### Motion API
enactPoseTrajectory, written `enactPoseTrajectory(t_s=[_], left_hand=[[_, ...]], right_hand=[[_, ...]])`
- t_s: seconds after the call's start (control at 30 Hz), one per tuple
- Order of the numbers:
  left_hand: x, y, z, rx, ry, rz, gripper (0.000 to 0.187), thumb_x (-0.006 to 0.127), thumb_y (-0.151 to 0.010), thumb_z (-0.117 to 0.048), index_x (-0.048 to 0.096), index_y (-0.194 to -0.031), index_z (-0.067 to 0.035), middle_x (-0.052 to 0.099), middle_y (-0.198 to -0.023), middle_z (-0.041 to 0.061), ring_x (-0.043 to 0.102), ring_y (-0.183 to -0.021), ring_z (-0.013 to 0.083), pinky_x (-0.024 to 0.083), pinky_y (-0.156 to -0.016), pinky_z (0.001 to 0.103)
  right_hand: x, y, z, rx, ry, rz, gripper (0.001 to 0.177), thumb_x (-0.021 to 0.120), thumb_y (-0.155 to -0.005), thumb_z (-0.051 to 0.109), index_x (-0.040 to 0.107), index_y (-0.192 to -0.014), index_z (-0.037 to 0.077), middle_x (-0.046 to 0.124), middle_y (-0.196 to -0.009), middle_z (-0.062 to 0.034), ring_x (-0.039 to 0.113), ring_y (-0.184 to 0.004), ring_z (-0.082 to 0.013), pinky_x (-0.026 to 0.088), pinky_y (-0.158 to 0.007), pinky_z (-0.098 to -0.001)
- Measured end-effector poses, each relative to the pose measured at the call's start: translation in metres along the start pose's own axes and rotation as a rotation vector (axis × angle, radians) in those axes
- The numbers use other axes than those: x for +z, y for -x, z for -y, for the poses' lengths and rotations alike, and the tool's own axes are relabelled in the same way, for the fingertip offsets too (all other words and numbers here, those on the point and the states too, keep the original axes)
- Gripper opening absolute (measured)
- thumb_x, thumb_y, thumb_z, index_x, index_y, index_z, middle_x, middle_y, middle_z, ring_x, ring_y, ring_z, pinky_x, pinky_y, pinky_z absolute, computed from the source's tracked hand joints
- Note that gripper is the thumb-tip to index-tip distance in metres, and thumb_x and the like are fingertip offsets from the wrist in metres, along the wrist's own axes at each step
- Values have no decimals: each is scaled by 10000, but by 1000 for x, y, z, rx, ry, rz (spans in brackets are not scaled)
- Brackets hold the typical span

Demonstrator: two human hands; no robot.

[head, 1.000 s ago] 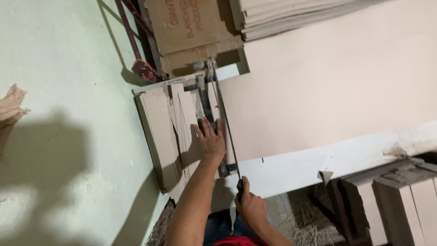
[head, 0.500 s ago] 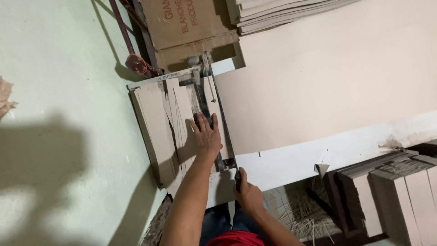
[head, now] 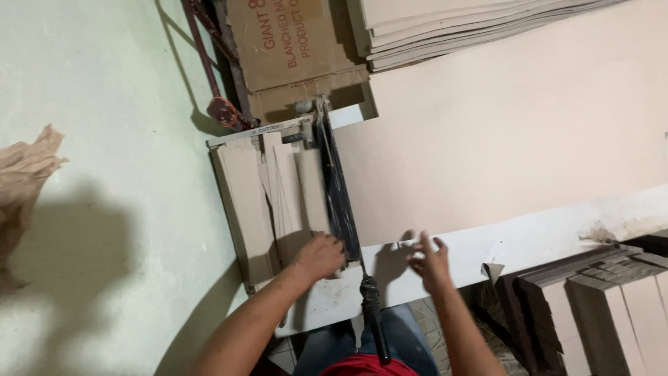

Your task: The person operates a manual paper cutter to slice large sheets of cardboard. They repeatedly position the cardboard against the machine's guide, pull down the lever to cut the material, and then remove the cut pieces.

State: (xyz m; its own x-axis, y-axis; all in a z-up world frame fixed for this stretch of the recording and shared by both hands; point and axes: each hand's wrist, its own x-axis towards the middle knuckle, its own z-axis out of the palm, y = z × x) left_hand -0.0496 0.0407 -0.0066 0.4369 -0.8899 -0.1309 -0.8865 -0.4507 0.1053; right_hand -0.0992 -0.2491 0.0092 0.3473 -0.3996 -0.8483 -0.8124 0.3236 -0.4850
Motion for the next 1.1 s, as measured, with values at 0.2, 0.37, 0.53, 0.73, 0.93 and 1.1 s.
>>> enactPoseTrajectory(t_s=[0.2,0.37,0.53,0.73,0.93,1.1], left_hand=[[-15,42,37,-42,15,371,210,693,-909,-101,702,-1101,-186,609,-1181,86,636,-902,312,475,-732,436],[-54,30,43,-291,182,260,244,524,-1042,-187,600,-1273,-171,490,-1378,100,547,-1086,273,400,-906,418],[-99,-25,46,-708,432,400,571,561,-1040,-332,380,-1557,-172,407,-1550,238,300,-1476,444,153,-1188,633],[-73,-69,43,-872,367,616,943,677,-905,-577,246,-1629,-154,80,-1701,290,-23,-1565,481,-127,-1183,709],[-30,-78,42,-873,243,691,669,790,-799,-532,574,-1244,-81,-9,-1719,272,-63,-1575,451,-106,-1173,727],[10,-80,38,-893,123,704,1299,842,-704,-672,218,-1597,35,-90,-1703,270,-105,-1557,456,-118,-1160,744]], right_hand=[[-23,-49,-19,-20,-253,109,484,671,-1031,379,362,-1154,28,398,-852,9,492,-557,-150,427,-432,-244],[-21,-4,-20,-35,-183,134,348,729,-987,267,509,-1050,5,549,-849,-54,692,-608,-232,626,-593,-331],[10,-15,-36,-63,83,133,441,701,-1019,338,670,-1149,-83,706,-1024,-219,738,-832,-314,623,-802,-491],[15,-14,-23,-80,209,174,515,651,-1034,455,698,-1128,-49,747,-1006,-200,735,-816,-295,613,-791,-461],[30,65,4,-454,991,345,374,455,-1063,389,638,-1220,103,698,-592,-35,631,-443,-162,487,-409,-273],[49,183,7,-312,1401,415,1206,487,-771,892,-50,-1666,286,720,-795,-236,711,-893,-457,546,-757,-481]])
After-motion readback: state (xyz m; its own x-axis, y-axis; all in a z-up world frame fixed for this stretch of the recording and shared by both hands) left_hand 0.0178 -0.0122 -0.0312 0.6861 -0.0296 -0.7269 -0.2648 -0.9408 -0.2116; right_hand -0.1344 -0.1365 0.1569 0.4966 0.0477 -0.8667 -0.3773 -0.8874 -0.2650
